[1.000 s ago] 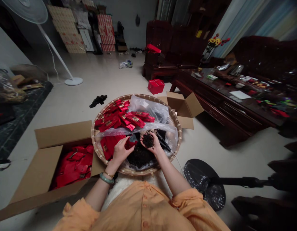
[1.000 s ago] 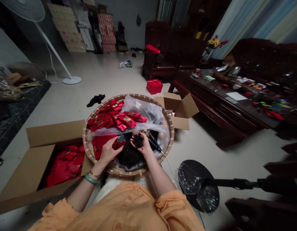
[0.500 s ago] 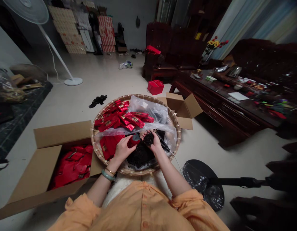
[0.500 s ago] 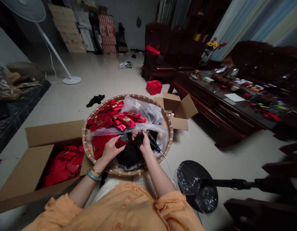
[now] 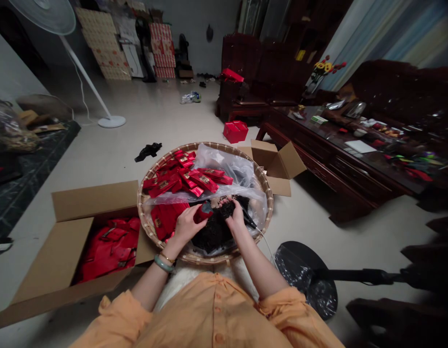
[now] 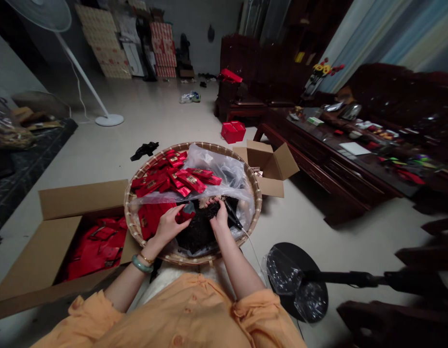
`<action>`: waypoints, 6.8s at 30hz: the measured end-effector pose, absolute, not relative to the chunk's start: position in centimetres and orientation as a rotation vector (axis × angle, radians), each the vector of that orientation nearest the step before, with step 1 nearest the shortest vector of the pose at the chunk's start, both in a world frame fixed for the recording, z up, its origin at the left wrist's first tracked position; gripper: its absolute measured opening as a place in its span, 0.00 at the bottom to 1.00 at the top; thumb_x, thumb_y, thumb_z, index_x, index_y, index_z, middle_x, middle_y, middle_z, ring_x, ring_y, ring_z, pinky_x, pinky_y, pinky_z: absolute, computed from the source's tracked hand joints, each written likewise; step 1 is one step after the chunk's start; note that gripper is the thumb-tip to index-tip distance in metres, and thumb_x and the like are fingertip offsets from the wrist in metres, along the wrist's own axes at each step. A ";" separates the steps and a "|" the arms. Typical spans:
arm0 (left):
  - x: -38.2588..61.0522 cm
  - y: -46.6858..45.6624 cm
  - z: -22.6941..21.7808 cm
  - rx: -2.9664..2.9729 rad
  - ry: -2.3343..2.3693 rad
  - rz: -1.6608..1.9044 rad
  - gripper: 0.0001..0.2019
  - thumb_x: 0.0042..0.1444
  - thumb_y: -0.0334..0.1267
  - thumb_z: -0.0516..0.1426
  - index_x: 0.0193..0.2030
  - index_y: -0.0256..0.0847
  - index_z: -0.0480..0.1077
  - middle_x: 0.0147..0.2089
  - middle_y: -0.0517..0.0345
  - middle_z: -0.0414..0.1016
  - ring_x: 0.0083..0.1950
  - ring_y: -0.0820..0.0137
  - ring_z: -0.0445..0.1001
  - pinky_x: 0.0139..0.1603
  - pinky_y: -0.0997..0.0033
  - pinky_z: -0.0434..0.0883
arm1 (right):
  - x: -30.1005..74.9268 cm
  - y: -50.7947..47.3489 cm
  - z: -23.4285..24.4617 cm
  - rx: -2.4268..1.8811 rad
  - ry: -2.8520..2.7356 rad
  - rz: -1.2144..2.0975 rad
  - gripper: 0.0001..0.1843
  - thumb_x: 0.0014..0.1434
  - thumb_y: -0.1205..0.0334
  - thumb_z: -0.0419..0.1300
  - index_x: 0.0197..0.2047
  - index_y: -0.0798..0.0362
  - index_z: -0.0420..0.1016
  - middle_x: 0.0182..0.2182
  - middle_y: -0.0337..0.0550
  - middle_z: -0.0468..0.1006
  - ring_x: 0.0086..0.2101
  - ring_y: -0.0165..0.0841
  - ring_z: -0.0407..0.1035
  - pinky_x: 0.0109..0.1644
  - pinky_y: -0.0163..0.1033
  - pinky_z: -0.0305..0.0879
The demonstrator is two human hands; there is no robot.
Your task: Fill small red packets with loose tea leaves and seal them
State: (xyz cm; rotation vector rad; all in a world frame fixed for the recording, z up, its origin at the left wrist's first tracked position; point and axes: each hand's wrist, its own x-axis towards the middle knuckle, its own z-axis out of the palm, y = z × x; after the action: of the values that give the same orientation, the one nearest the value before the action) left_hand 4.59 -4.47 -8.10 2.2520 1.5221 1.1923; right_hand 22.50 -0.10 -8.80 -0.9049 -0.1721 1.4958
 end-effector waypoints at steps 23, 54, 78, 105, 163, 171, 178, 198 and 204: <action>8.1 -4.2 -6.9 2.229 1.541 1.097 0.23 0.45 0.37 0.63 0.50 0.38 0.67 0.47 0.50 0.75 0.47 0.61 0.73 0.49 0.60 0.71 | 20.6 -0.6 -0.8 -0.598 -0.346 1.283 0.16 0.57 0.51 0.49 0.27 0.51 0.68 0.23 0.35 0.75 0.28 0.29 0.72 0.38 0.38 0.69; 7.6 -4.1 -7.3 2.128 1.602 1.114 0.27 0.45 0.39 0.63 0.54 0.39 0.64 0.48 0.48 0.74 0.47 0.60 0.74 0.47 0.59 0.72 | 20.7 -1.5 -0.8 -0.799 -1.121 1.254 0.30 0.60 0.42 0.42 0.38 0.52 0.78 0.40 0.42 0.79 0.48 0.38 0.67 0.60 0.46 0.53; 7.6 -4.5 -6.7 2.053 1.554 1.274 0.29 0.48 0.36 0.61 0.57 0.41 0.58 0.55 0.47 0.64 0.56 0.60 0.66 0.55 0.58 0.68 | 22.5 -2.6 -2.4 -1.054 -1.332 1.229 0.11 0.44 0.66 0.63 0.35 0.53 0.78 0.26 0.37 0.78 0.25 0.27 0.68 0.27 0.31 0.65; 5.6 -2.9 -7.8 1.946 1.395 1.147 0.14 0.46 0.41 0.63 0.40 0.41 0.72 0.40 0.54 0.75 0.43 0.64 0.72 0.46 0.61 0.70 | 24.7 -2.2 0.7 -1.101 -1.651 0.873 0.05 0.52 0.63 0.60 0.35 0.48 0.74 0.26 0.37 0.77 0.28 0.33 0.68 0.38 0.38 0.62; 6.4 -4.3 -5.2 1.363 1.149 0.654 0.18 0.45 0.49 0.61 0.33 0.33 0.73 0.21 0.64 0.69 0.20 0.77 0.62 0.22 0.78 0.57 | 23.1 1.0 -4.4 -1.326 -1.636 0.795 0.25 0.48 0.43 0.60 0.15 0.53 0.58 0.15 0.31 0.52 0.19 0.24 0.47 0.23 0.32 0.44; 6.4 -4.1 -4.9 1.209 1.079 0.785 0.26 0.49 0.58 0.54 0.37 0.34 0.75 0.36 0.52 0.78 0.36 0.66 0.73 0.37 0.70 0.67 | 23.3 0.8 -4.9 -1.285 -1.577 0.849 0.24 0.49 0.43 0.58 0.16 0.54 0.62 0.15 0.32 0.55 0.20 0.25 0.49 0.23 0.32 0.46; 7.1 -3.8 -5.1 1.093 0.984 0.866 0.21 0.49 0.53 0.57 0.40 0.36 0.73 0.37 0.55 0.78 0.38 0.67 0.74 0.41 0.71 0.67 | 22.5 -0.2 -4.7 -1.310 -1.647 0.771 0.25 0.51 0.43 0.56 0.16 0.54 0.62 0.15 0.33 0.56 0.20 0.25 0.50 0.24 0.31 0.48; 7.4 -3.9 -6.4 0.803 0.917 0.811 0.24 0.43 0.44 0.65 0.45 0.34 0.66 0.43 0.44 0.77 0.31 0.65 0.78 0.28 0.72 0.73 | 25.6 -0.1 -6.6 -1.608 -1.645 0.633 0.22 0.63 0.51 0.43 0.36 0.54 0.74 0.32 0.44 0.77 0.35 0.34 0.69 0.39 0.35 0.61; 7.1 -3.7 -6.9 0.731 0.925 0.840 0.23 0.43 0.44 0.65 0.44 0.35 0.66 0.45 0.41 0.76 0.31 0.65 0.78 0.28 0.72 0.73 | 29.8 -1.4 -9.3 -2.292 -1.924 0.414 0.24 0.55 0.55 0.58 0.54 0.55 0.65 0.47 0.57 0.70 0.48 0.45 0.66 0.48 0.44 0.59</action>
State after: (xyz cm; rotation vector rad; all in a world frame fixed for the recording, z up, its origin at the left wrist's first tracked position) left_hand 7.11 -3.72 -6.88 0.7312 0.9245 0.8404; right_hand 29.84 -1.38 -9.33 -2.2917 -1.9245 0.4144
